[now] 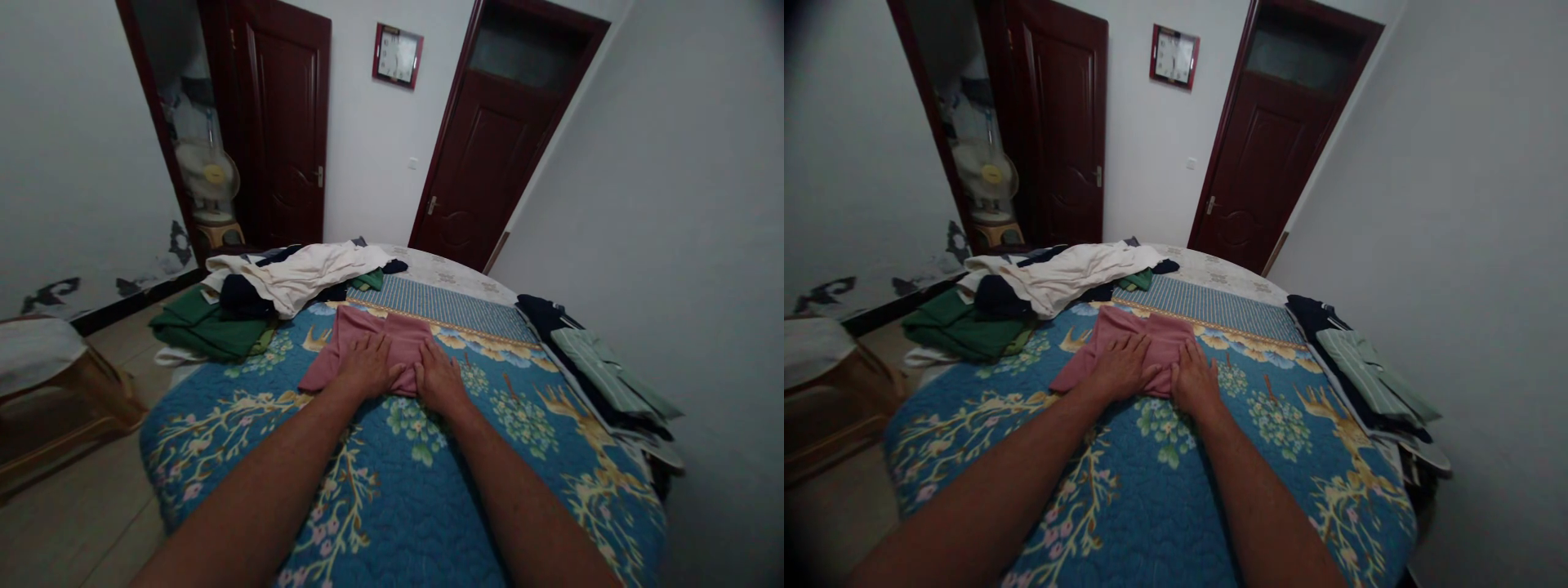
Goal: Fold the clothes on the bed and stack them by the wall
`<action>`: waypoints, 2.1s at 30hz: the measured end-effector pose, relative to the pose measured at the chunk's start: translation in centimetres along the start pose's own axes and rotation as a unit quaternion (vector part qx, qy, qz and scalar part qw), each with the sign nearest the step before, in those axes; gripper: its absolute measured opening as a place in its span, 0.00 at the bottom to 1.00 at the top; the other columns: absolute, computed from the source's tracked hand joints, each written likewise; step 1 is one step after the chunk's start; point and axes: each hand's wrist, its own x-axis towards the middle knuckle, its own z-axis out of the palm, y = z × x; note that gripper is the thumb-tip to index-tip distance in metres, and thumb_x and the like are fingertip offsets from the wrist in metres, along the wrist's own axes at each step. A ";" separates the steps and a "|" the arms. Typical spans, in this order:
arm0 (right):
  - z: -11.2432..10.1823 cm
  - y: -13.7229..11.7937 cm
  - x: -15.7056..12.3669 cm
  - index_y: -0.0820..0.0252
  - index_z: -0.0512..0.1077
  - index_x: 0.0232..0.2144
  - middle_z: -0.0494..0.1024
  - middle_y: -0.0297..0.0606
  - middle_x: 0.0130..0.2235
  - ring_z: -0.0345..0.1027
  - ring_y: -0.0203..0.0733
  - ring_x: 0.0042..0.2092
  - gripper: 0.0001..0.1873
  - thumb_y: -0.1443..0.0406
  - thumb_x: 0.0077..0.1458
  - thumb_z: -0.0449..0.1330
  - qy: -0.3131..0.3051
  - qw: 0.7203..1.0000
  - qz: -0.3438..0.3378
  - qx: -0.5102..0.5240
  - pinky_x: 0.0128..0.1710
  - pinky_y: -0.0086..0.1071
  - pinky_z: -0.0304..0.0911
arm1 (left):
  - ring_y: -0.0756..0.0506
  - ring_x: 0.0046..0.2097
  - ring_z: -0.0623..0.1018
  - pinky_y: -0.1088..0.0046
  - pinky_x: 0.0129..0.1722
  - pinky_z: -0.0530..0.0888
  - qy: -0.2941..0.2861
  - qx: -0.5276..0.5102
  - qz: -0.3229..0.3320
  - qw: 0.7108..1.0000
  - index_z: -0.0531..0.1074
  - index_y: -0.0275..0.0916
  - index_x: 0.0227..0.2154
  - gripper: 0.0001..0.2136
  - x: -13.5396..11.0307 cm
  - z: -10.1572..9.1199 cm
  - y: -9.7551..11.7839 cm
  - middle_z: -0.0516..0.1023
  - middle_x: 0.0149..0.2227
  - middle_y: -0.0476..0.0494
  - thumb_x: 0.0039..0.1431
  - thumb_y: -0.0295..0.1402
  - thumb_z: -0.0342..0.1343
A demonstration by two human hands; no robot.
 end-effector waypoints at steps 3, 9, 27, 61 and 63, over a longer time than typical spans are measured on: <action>0.0 0.6 0.0 0.61 0.60 0.76 0.55 0.50 0.79 0.49 0.55 0.78 0.32 0.60 0.75 0.48 0.003 1.000 0.001 0.015 0.75 0.60 0.49 | 0.23 0.76 0.61 0.41 0.73 0.57 -0.012 0.000 -0.001 1.000 0.61 0.33 0.75 0.40 0.0 0.0 0.1 0.61 0.77 0.28 0.72 0.59 0.46; 0.0 1.1 2.0 0.66 0.67 0.72 0.66 0.54 0.74 0.55 0.52 0.76 0.30 0.63 0.73 0.48 0.116 0.990 -0.059 0.046 0.76 0.53 0.52 | 0.22 0.77 0.59 0.40 0.74 0.56 -0.027 -0.004 -0.007 1.000 0.61 0.32 0.76 0.43 -0.1 -0.4 0.2 0.60 0.77 0.26 0.70 0.61 0.48; 0.5 -0.6 10.1 0.70 0.74 0.63 0.74 0.62 0.66 0.67 0.59 0.68 0.32 0.52 0.76 0.46 0.022 0.999 0.046 0.018 0.69 0.49 0.58 | 0.21 0.80 0.50 0.39 0.76 0.50 -0.127 -0.033 0.012 0.991 0.49 0.34 0.80 0.62 0.1 -1.8 -0.7 0.49 0.81 0.26 0.53 0.72 0.57; -0.1 -0.3 -4.5 0.57 0.59 0.77 0.45 0.52 0.81 0.46 0.66 0.79 0.38 0.49 0.73 0.55 0.006 0.996 -0.028 0.079 0.75 0.69 0.39 | 0.28 0.77 0.60 0.36 0.73 0.57 -0.066 0.028 -0.045 0.996 0.64 0.32 0.72 0.31 9.8 1.2 0.0 0.60 0.77 0.23 0.77 0.46 0.39; -0.2 0.1 -4.7 0.56 0.60 0.77 0.47 0.52 0.81 0.47 0.65 0.79 0.38 0.49 0.72 0.56 0.010 0.995 -0.037 0.088 0.75 0.68 0.40 | 0.28 0.77 0.61 0.36 0.73 0.58 -0.058 0.035 -0.047 0.997 0.66 0.31 0.70 0.30 10.1 0.8 0.0 0.63 0.75 0.22 0.77 0.46 0.39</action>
